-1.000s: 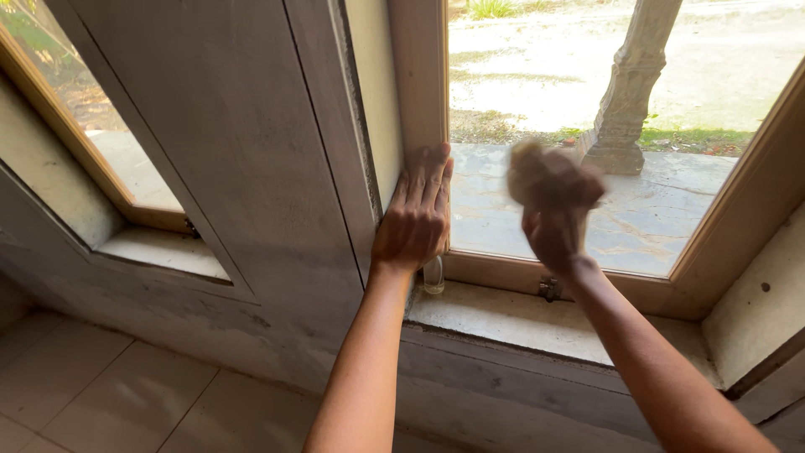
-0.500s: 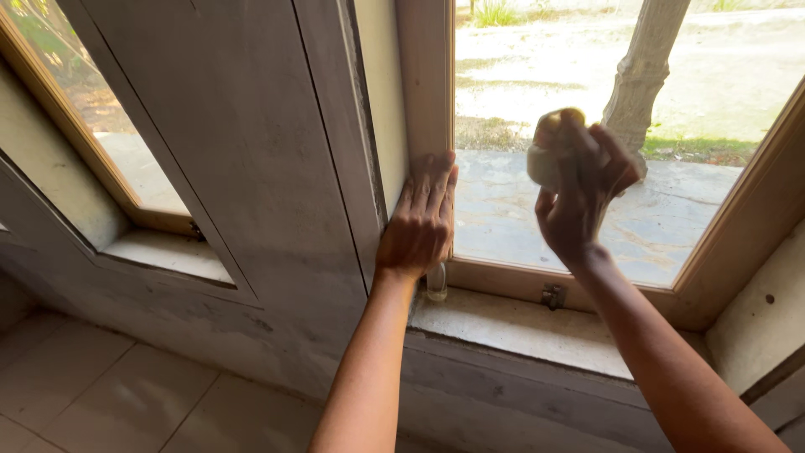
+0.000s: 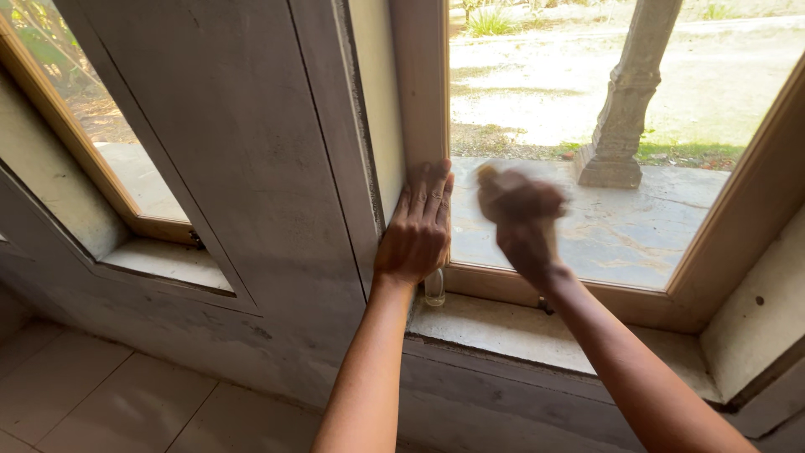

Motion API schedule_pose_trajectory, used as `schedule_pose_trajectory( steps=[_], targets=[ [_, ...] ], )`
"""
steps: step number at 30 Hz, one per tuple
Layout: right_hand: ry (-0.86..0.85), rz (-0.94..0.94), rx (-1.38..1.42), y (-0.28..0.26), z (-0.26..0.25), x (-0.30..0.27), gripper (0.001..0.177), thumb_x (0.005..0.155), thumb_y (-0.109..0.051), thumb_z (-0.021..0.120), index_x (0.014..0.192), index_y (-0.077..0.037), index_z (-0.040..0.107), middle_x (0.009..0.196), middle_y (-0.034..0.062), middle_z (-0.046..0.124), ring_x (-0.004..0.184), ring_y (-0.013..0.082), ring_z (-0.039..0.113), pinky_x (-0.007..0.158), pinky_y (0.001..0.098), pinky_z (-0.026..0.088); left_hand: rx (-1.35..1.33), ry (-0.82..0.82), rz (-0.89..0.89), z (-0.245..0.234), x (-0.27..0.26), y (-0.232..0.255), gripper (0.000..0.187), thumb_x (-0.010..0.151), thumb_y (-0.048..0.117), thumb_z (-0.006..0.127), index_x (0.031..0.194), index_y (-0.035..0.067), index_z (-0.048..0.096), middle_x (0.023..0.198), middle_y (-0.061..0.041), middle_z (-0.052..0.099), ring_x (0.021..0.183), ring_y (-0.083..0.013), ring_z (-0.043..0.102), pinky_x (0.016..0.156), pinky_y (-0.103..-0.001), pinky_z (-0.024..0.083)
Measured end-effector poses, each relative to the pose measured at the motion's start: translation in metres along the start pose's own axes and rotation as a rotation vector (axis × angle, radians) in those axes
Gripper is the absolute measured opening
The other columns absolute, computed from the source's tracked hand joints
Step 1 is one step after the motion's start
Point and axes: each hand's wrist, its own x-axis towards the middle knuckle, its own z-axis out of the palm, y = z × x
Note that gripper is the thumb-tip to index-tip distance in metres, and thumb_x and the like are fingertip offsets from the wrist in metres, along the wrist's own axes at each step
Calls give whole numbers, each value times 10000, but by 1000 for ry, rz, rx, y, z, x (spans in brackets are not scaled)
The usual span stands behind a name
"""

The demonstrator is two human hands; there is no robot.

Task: The person cleans a window by placing a spray bottle on the window sill and wiping the glass pane with a cloth.

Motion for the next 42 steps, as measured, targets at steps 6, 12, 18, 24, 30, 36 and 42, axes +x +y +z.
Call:
schedule_pose_trajectory(
  steps=[6,12,18,24,30,36,42],
  targets=[
    [237,-284,36,-12,-34,28,286,908,-132,729,1186,-186,687,1278,29,637,1193,208,474,945,414,400,12,-3,9,2,1,-1,573,978,191,494,1493,-53,439,1615,-201,303,1442,-379,433,1132,-487,441],
    [-325,181,194,-4,-28,32,252,1052,-57,503,1209,-176,660,1155,40,631,1073,157,529,837,371,410,-5,-4,1,-2,-1,0,603,955,198,503,1496,-61,442,1624,-190,311,1456,-357,451,1145,-464,473],
    [292,-157,-28,12,-47,35,259,951,-121,681,1208,-121,645,1122,99,626,1074,244,514,860,440,405,33,35,21,11,-2,-2,528,1027,189,498,1505,-31,452,1629,-191,303,1442,-385,435,1124,-484,468],
    [196,-335,25,-2,-46,21,307,958,-121,640,1265,-133,646,1234,43,651,1188,205,490,929,406,390,76,20,33,10,-1,-3,521,1012,167,485,1502,-5,449,1626,-172,323,1453,-371,442,1121,-460,464],
    [284,-313,13,9,-50,41,164,952,-120,656,1106,-176,668,1174,48,666,1151,219,522,912,419,411,3,23,11,0,-1,0,560,986,222,499,1477,-46,490,1616,-178,339,1444,-349,463,1140,-452,467],
    [725,-100,-235,-9,-54,55,145,1076,-192,512,1007,-104,606,892,136,664,809,311,657,616,429,568,-18,50,9,-2,0,-1,558,1005,188,523,1507,-54,491,1633,-205,339,1451,-350,440,1159,-452,454],
    [-214,-235,33,15,-40,53,152,1086,-85,527,1076,-116,676,632,4,571,437,78,476,323,234,310,-49,31,0,-7,2,0,607,945,207,520,1481,-77,499,1606,-213,336,1424,-356,474,1147,-449,449]
  ],
)
